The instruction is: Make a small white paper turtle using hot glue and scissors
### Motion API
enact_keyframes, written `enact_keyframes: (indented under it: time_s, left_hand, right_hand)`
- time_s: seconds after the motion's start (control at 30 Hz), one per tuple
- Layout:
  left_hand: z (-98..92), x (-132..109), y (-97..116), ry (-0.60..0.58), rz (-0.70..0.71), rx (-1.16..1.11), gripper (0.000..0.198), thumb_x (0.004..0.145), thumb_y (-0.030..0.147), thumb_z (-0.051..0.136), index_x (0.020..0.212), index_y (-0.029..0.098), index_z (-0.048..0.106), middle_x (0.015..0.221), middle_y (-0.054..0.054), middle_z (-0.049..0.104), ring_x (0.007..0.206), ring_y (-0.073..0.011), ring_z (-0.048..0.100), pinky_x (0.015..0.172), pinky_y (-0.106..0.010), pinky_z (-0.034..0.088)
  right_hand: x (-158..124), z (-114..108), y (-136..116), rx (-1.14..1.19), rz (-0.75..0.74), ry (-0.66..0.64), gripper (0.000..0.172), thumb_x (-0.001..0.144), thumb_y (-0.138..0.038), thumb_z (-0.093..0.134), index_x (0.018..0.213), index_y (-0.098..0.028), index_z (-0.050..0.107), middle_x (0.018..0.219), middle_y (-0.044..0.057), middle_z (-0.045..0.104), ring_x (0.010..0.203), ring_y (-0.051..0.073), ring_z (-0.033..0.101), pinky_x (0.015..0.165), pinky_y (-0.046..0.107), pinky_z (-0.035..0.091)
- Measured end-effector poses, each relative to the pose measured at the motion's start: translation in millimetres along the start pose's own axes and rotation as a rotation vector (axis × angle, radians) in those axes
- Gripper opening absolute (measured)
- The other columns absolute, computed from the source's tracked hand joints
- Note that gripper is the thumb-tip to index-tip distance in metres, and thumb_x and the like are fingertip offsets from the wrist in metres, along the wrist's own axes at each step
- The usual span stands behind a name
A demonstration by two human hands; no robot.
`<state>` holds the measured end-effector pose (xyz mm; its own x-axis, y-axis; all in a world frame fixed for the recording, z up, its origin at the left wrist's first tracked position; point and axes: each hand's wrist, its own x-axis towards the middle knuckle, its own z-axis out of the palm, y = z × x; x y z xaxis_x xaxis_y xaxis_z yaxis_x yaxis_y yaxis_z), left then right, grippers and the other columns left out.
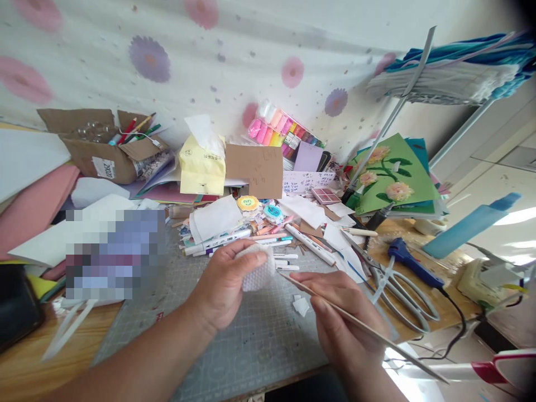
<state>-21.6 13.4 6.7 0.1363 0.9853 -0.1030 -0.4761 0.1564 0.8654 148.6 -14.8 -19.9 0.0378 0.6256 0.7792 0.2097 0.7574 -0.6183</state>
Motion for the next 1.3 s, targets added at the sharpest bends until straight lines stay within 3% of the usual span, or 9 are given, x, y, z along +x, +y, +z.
enact_keyframes:
  time_s: [0.13,0.23,0.43,0.6,1.03,1.13,1.3]
  left_hand:
    - [-2.5,2,1,-0.089,0.0,0.061,0.011,0.071,0.024,0.073,0.08,0.018,0.072,0.074,0.0,0.07,0.067,-0.011,0.059,0.062,-0.021,0.044]
    - [-2.2,1,1,-0.118,0.056,0.164,0.014,0.073,0.026,0.073,0.085,0.02,0.072,0.085,0.0,0.071,0.079,-0.013,0.06,0.072,-0.023,0.045]
    - [-3.8,-1,3,-0.195,0.178,0.287,0.013,0.071,0.023,0.076,0.085,0.023,0.073,0.089,0.0,0.071,0.086,-0.0148,0.061,0.075,-0.023,0.046]
    - [-5.4,-3,4,-0.271,0.193,0.293,0.013,0.072,0.022,0.076,0.084,0.025,0.075,0.09,-0.001,0.072,0.087,-0.0155,0.063,0.077,-0.023,0.049]
    - [-4.9,-5,5,-0.287,0.191,0.356,0.014,0.07,0.02,0.076,0.082,0.025,0.075,0.085,0.0,0.073,0.08,-0.0149,0.064,0.07,-0.022,0.049]
    - [-6.6,-5,3,-0.249,0.153,0.336,0.014,0.068,0.022,0.077,0.081,0.024,0.073,0.083,0.0,0.07,0.079,-0.0151,0.062,0.07,-0.024,0.048]
    - [-8.5,-3,2,-0.176,0.089,0.325,0.018,0.067,0.031,0.075,0.079,0.019,0.068,0.075,-0.001,0.064,0.068,-0.0146,0.055,0.061,-0.026,0.043]
  right_hand:
    - [9,2,-4,0.334,0.202,0.139,0.014,0.084,-0.016,0.058,0.088,-0.022,0.07,0.077,0.003,0.069,0.071,0.021,0.068,0.065,0.037,0.054]
    - [19,1,-6,0.45,0.294,0.206,0.011,0.084,-0.017,0.059,0.085,-0.023,0.069,0.076,0.0,0.067,0.069,0.019,0.067,0.063,0.035,0.054]
    - [30,-16,-6,0.257,0.183,-0.022,0.008,0.084,-0.024,0.063,0.085,-0.021,0.07,0.076,0.005,0.07,0.071,0.023,0.065,0.064,0.039,0.053]
    - [36,-25,-13,0.215,0.111,-0.197,0.014,0.084,-0.014,0.063,0.093,-0.021,0.071,0.082,0.006,0.071,0.078,0.023,0.065,0.067,0.039,0.053]
    - [48,-31,-19,0.134,0.114,-0.368,0.019,0.083,-0.01,0.064,0.095,-0.022,0.072,0.085,0.005,0.071,0.078,0.021,0.066,0.068,0.036,0.054]
    - [44,-27,-10,0.216,0.195,-0.312,0.015,0.081,-0.012,0.065,0.09,-0.021,0.072,0.08,0.005,0.071,0.075,0.021,0.065,0.067,0.036,0.052]
    - [41,-27,4,0.597,0.368,0.05,0.011,0.08,-0.019,0.058,0.075,-0.021,0.068,0.068,0.001,0.062,0.069,0.022,0.065,0.063,0.037,0.051]
